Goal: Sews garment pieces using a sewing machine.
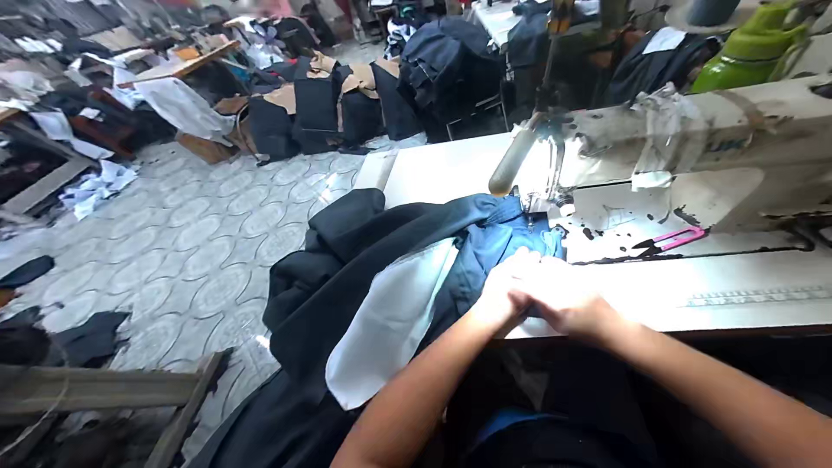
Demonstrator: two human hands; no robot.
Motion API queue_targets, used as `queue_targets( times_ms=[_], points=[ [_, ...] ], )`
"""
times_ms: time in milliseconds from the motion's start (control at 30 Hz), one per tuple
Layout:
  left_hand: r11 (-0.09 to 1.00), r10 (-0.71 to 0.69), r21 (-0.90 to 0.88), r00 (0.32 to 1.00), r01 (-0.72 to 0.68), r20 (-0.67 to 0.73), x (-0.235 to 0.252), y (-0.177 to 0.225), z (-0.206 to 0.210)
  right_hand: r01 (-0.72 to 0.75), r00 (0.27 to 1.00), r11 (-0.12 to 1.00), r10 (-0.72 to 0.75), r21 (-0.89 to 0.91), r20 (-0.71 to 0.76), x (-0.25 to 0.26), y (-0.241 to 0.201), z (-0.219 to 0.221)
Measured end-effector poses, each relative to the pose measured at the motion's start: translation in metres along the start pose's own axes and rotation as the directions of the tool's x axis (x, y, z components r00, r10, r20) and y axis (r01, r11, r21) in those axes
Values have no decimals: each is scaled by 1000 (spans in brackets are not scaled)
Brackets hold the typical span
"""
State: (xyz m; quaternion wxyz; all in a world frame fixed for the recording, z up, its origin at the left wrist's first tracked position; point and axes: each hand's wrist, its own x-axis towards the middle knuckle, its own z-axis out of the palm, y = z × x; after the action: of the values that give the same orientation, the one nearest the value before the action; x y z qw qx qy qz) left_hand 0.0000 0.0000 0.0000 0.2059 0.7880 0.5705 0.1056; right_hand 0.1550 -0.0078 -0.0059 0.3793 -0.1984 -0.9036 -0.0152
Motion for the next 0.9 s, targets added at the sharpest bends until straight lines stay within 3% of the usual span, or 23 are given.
queue_targets(
  times_ms=[100,167,233,300,333,400,500,633,700,800,900],
  points=[
    [992,125,12,992,-125,-15,0,4,-6,-80,979,975,116,-208,168,-9,26,-45],
    [966,259,17,958,-259,-126,-13,13,-23,-26,971,945,101,-326,215,-2,25,-71],
    [886,454,95,807,-453,-378,-24,22,-46,119,987,918,-66,-378,150,9,23,-91],
    [809,552,133,664,-572,-504,-35,31,-73,290,957,884,-263,-366,123,21,8,-109],
    [793,563,132,631,-595,-533,-39,33,-86,363,932,851,-337,-378,137,31,0,-117],
    [810,537,134,629,-572,-562,-45,34,-104,421,906,806,-388,-415,166,53,-11,-126],
    [859,487,187,651,-476,-582,-47,32,-113,373,928,820,-332,-434,170,79,-8,-137],
    [932,351,166,681,-324,-642,-52,30,-118,359,933,746,-280,-561,224,99,-13,-164],
    [936,334,153,658,-318,-675,-51,30,-118,354,935,730,-272,-585,227,105,-19,-170],
    [924,337,141,582,-356,-740,-44,31,-114,327,945,820,-272,-469,182,113,-29,-166],
    [924,289,60,586,-378,-757,-43,40,-110,297,955,887,-281,-353,97,122,-34,-146]
  ],
)
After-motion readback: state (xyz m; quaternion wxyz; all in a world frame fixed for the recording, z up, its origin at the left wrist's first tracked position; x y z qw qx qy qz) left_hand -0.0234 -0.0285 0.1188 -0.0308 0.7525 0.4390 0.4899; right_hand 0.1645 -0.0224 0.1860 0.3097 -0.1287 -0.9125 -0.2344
